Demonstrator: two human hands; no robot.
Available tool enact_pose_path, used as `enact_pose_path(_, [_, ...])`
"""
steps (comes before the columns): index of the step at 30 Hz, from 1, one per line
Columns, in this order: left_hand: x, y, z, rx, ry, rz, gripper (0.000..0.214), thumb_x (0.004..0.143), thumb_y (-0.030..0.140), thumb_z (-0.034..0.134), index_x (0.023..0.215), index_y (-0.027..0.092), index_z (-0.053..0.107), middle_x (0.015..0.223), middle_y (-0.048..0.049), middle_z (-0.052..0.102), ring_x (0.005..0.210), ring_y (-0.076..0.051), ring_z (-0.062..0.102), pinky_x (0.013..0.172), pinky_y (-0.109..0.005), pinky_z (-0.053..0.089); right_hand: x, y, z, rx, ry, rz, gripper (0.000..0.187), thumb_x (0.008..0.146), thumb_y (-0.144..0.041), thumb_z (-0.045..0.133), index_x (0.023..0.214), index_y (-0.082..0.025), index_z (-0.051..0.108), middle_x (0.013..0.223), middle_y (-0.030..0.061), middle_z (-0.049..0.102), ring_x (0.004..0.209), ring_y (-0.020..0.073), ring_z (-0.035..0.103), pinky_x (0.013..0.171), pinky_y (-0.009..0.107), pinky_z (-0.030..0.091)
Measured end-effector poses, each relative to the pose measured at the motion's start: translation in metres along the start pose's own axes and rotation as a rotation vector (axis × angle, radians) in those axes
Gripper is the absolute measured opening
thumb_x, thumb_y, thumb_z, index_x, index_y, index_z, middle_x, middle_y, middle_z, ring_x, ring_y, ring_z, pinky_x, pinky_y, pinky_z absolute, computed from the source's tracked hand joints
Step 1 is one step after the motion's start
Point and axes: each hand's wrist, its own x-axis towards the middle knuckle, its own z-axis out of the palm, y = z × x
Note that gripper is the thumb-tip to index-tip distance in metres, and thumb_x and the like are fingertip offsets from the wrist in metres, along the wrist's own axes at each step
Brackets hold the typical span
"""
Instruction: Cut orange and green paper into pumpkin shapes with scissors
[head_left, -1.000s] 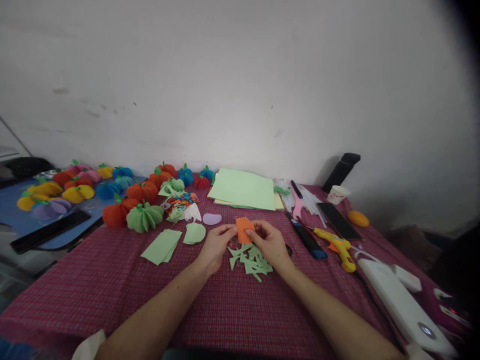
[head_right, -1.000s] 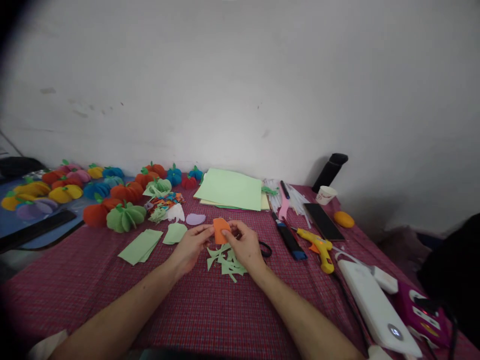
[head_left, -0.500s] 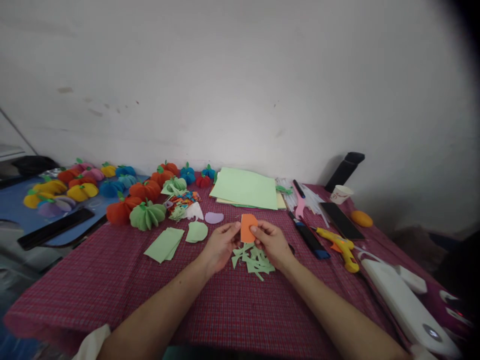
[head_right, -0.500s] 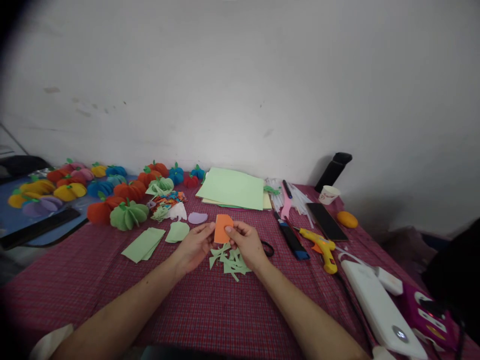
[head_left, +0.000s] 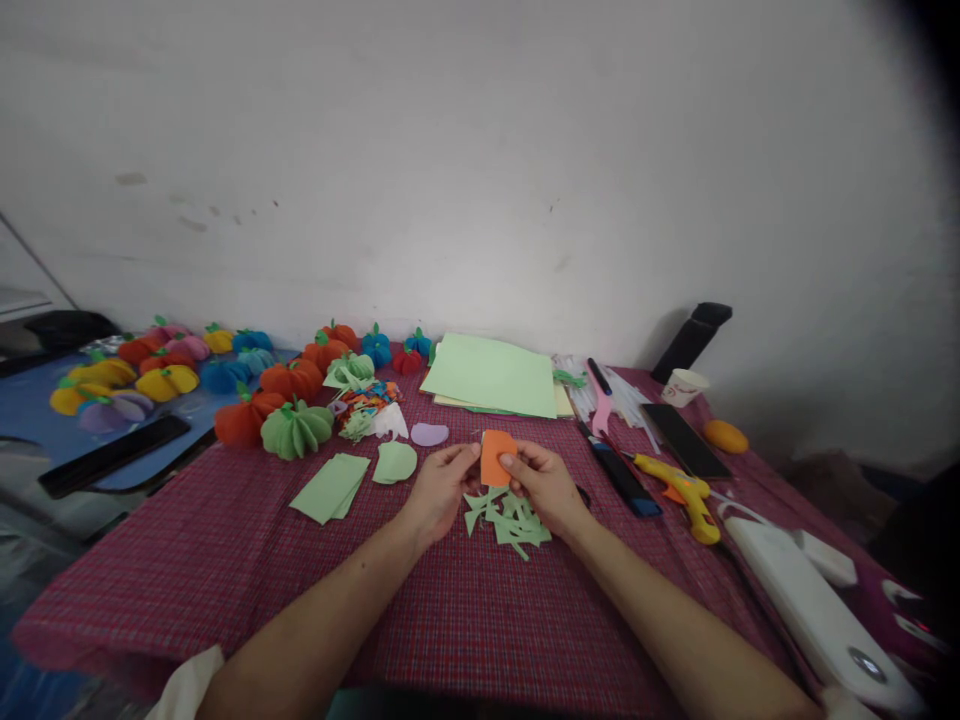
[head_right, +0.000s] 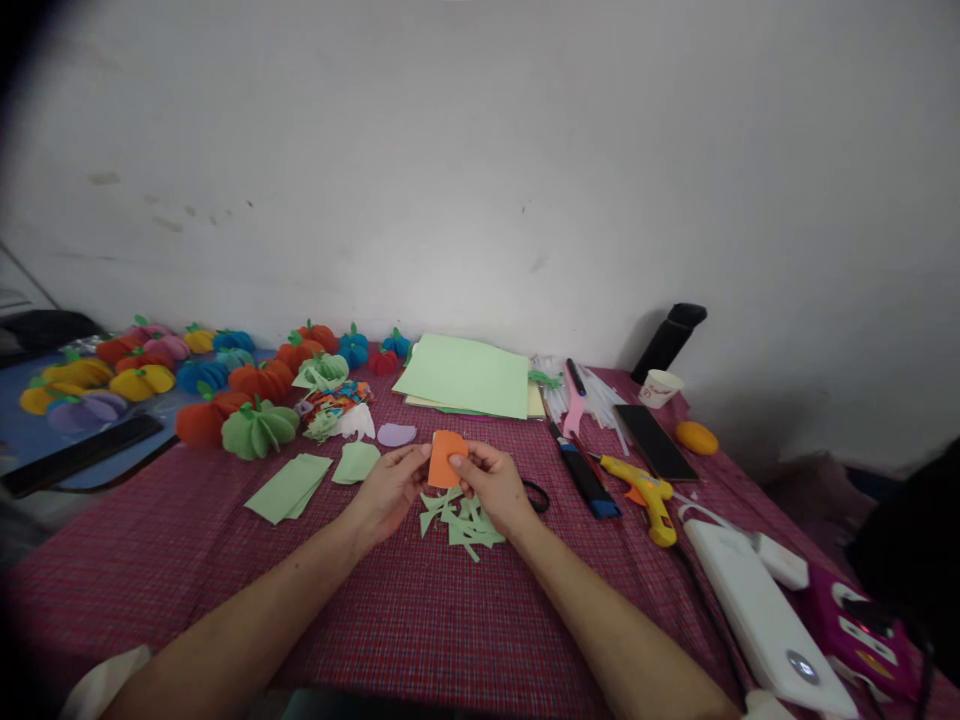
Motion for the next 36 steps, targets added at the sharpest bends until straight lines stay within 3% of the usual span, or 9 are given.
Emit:
enact_pose_path(4, [0.002, -0.002, -0.003, 0.152, 0.063, 0.066, 0.021, 0.07, 0.033, 0.058, 0.069, 0.013, 0.059, 0.061, -0.0003, 0.056, 0.054, -0.009, 0.049, 0.054, -0.022, 0.038, 0.0, 0.004, -0.001, -0.066, -0.011, -0.034, 0.032, 0.073, -0.034, 0.061, 0.1, -0.016, 0.061, 0.052, -0.0053, 0.049, 0.041, 0.0039, 0.039, 0.039, 0.016, 0.03])
enact_pose_path(8, [0.002, -0.003, -0.004, 0.332, 0.079, 0.128, 0.012, 0.067, 0.025, 0.057, 0.062, 0.014, 0.055, 0.056, 0.0024, 0.052, 0.051, -0.008, 0.044, 0.051, -0.02, 0.035, 0.001, 0.008, -0.003, -0.13, 0.068, -0.03, 0.03, 0.075, -0.036, 0.059, 0.094, -0.015, 0.064, 0.046, -0.0059, 0.045, 0.038, 0.0044, 0.036, 0.036, 0.016, 0.026])
enact_pose_path(13, [0.001, -0.003, -0.003, 0.323, 0.114, 0.171, 0.007, 0.066, 0.021, 0.053, 0.062, 0.016, 0.051, 0.056, 0.0043, 0.048, 0.052, -0.008, 0.043, 0.05, -0.019, 0.034, 0.003, 0.01, -0.002, -0.132, 0.143, -0.041, 0.028, 0.075, -0.038, 0.059, 0.09, -0.015, 0.065, 0.04, -0.0067, 0.043, 0.034, 0.0051, 0.033, 0.034, 0.017, 0.023])
enact_pose_path(21, [0.004, -0.006, -0.007, 0.427, 0.22, 0.257, 0.011, 0.071, 0.029, 0.053, 0.068, 0.019, 0.051, 0.058, 0.0038, 0.048, 0.052, -0.009, 0.043, 0.05, -0.019, 0.033, -0.003, 0.013, 0.008, -0.069, -0.032, 0.1, 0.027, 0.069, -0.037, 0.063, 0.087, -0.016, 0.06, 0.047, -0.0066, 0.05, 0.034, 0.0044, 0.04, 0.032, 0.014, 0.031])
enact_pose_path(26, [0.007, -0.001, -0.008, 0.285, 0.285, 0.319, 0.016, 0.073, 0.035, 0.054, 0.072, 0.02, 0.049, 0.064, 0.0039, 0.047, 0.057, -0.009, 0.043, 0.055, -0.02, 0.035, -0.002, 0.017, 0.008, -0.051, -0.049, 0.144, 0.025, 0.069, -0.038, 0.063, 0.077, -0.014, 0.059, 0.045, -0.0065, 0.05, 0.034, 0.0042, 0.041, 0.033, 0.014, 0.032])
enact_pose_path(36, [0.009, 0.006, -0.008, 0.03, 0.277, 0.295, 0.021, 0.07, 0.036, 0.06, 0.077, 0.019, 0.05, 0.071, 0.0026, 0.05, 0.064, -0.008, 0.046, 0.062, -0.02, 0.037, 0.0, 0.014, 0.0, -0.097, 0.094, 0.037, 0.032, 0.075, -0.047, 0.054, 0.069, -0.016, 0.056, 0.043, -0.0062, 0.045, 0.036, 0.0062, 0.037, 0.037, 0.018, 0.028])
